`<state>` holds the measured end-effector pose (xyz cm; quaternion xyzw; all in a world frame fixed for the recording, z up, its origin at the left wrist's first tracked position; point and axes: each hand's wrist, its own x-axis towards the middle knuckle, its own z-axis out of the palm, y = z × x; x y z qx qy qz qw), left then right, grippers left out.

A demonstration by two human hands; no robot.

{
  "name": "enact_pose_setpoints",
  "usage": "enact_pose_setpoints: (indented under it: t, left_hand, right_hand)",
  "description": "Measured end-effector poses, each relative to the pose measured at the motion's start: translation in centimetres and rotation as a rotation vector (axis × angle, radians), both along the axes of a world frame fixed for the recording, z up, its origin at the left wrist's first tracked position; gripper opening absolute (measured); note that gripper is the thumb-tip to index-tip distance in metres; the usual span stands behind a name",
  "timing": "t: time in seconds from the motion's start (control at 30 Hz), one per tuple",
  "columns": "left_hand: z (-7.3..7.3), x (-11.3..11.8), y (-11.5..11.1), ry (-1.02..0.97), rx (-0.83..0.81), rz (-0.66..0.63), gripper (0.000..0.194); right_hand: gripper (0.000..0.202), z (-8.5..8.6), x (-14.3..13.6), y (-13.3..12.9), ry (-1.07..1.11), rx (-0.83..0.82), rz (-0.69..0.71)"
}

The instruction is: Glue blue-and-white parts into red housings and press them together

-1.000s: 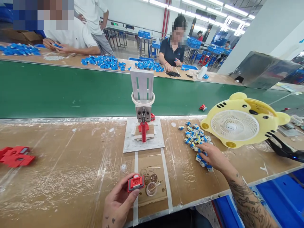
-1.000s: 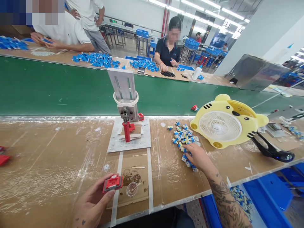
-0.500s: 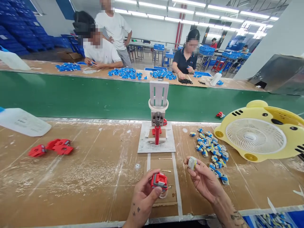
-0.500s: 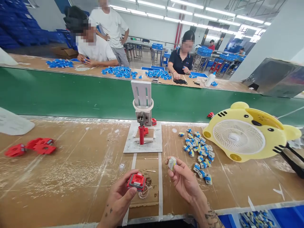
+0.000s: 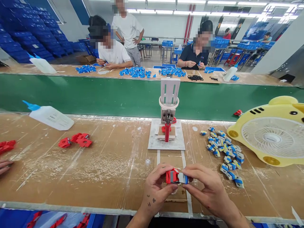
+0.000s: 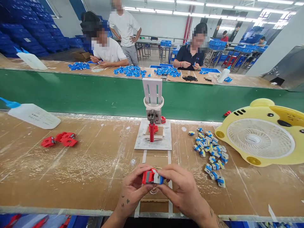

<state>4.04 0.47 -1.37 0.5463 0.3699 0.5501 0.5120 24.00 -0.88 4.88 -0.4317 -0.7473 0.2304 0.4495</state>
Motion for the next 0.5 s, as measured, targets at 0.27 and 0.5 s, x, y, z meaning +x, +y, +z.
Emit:
enact_pose_setpoints:
  t: [0.27,0.5]
  left_hand:
    - [2.1,-0.9,1.3,0.084,0.005,-0.136,0.041]
    - [3.2,-0.2,1.3,0.149,-0.286,-0.244,0.045]
  right_hand:
    - [0.020,-0.2,-0.7,-0.2,-0.020,-0.001,0.008]
    - [0.031,-2.0,-0.4,1.6,0.389,-0.623,0.020]
